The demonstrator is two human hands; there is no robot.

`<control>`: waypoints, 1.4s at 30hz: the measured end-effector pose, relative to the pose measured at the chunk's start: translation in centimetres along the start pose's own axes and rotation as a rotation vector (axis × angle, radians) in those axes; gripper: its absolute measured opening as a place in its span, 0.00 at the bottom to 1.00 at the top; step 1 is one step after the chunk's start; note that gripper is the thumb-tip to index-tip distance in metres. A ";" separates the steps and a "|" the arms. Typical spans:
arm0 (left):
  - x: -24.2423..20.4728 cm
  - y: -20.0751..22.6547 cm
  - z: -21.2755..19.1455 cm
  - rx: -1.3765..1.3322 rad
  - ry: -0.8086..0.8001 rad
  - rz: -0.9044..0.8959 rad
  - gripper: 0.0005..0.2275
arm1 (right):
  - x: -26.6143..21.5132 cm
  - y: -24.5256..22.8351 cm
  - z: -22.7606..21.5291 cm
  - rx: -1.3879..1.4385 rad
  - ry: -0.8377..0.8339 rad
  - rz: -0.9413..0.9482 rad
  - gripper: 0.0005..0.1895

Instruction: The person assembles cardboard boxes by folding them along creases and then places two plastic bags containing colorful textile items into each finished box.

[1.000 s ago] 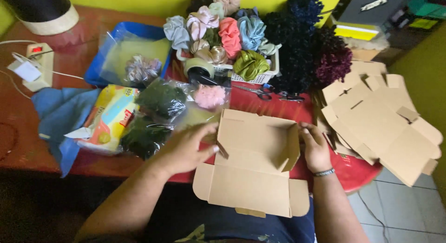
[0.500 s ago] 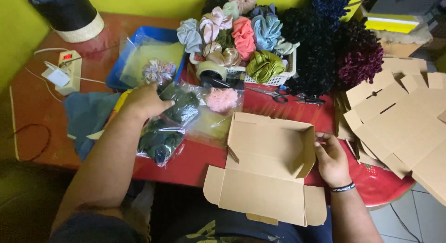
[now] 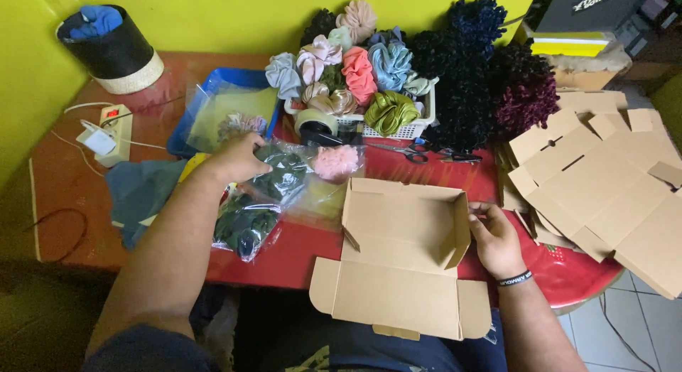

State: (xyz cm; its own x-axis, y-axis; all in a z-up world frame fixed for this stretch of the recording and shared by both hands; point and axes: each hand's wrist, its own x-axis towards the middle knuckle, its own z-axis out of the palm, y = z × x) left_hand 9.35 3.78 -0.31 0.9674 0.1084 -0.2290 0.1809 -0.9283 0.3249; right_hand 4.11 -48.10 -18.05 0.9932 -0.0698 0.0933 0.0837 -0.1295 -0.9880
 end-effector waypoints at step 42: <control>-21.5 5.3 13.4 -0.540 0.347 1.065 0.36 | -16.3 -19.0 10.2 -0.262 -0.390 -0.718 0.06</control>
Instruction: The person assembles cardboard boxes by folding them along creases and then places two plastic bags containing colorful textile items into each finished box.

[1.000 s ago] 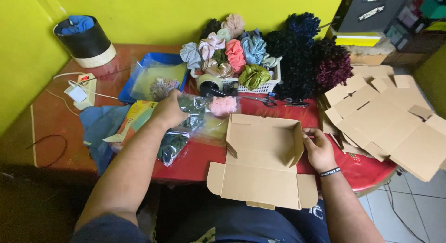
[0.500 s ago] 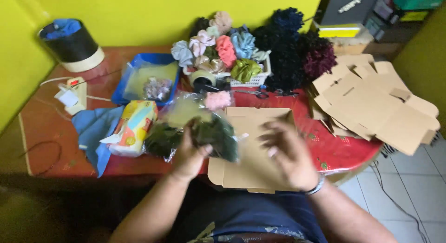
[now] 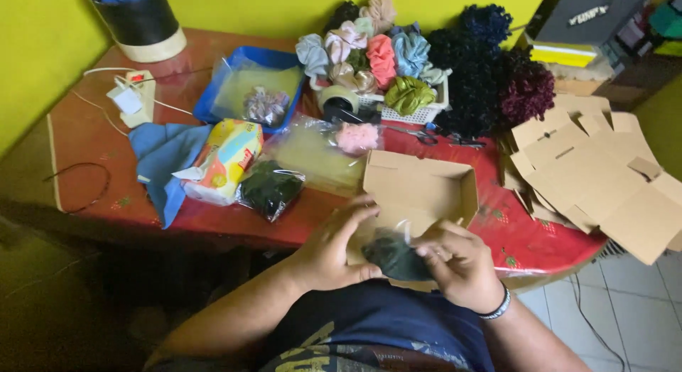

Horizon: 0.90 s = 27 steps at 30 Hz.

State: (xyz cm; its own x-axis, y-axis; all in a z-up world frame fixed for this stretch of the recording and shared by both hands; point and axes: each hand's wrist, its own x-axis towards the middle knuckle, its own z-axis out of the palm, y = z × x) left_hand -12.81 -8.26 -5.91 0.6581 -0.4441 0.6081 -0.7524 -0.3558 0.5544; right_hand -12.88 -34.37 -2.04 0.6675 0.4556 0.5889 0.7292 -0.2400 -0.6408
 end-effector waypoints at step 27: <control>-0.8 3.7 6.3 -0.667 0.047 -0.329 0.14 | -2.7 0.0 -3.2 0.019 0.129 0.327 0.12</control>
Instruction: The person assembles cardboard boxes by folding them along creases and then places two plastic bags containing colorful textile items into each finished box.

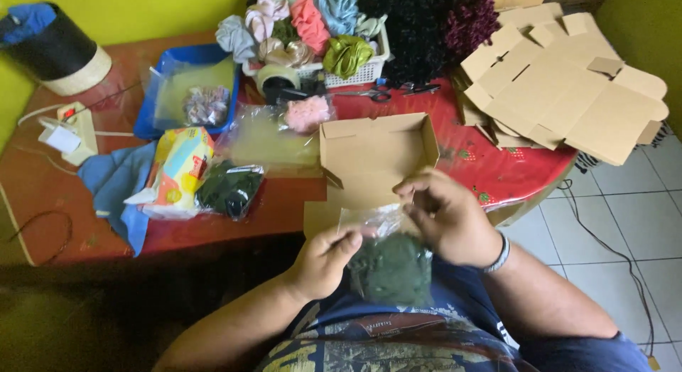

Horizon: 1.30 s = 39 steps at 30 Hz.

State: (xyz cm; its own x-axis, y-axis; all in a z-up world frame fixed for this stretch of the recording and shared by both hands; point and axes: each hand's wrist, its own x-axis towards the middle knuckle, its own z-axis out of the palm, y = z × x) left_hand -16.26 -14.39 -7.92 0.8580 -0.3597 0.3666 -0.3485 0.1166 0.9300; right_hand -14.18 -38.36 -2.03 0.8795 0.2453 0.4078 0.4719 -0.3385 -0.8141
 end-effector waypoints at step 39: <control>4.3 -1.6 -3.1 0.501 0.107 -0.152 0.30 | 1.4 4.2 1.6 0.304 -0.273 0.104 0.51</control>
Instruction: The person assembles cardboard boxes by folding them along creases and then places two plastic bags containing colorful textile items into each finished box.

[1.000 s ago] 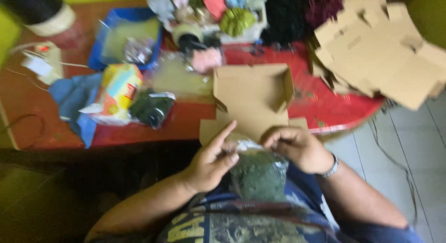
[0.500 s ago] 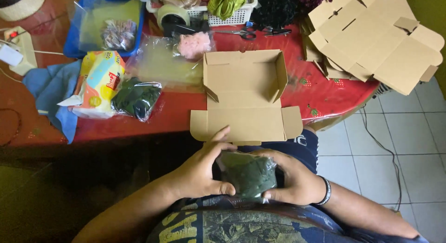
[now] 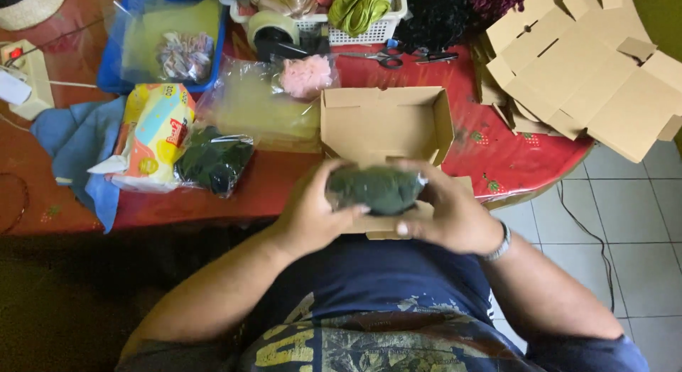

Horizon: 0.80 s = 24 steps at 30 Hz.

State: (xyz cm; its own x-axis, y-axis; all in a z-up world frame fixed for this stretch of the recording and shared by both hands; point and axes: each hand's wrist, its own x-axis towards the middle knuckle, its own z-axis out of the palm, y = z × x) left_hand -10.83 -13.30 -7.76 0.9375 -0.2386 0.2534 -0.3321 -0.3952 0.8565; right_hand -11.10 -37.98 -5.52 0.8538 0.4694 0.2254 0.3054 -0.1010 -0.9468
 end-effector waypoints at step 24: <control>10.9 -0.5 -5.1 0.049 -0.150 0.164 0.43 | 12.8 3.1 -3.5 -0.463 0.226 -0.266 0.32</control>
State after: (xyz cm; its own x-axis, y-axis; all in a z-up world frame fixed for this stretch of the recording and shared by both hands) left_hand 0.06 -11.20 -3.17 0.8455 -0.4310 0.3152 -0.4873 -0.3817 0.7854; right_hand 2.27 -35.30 -4.78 0.7758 0.3371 0.5334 0.6310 -0.4021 -0.6635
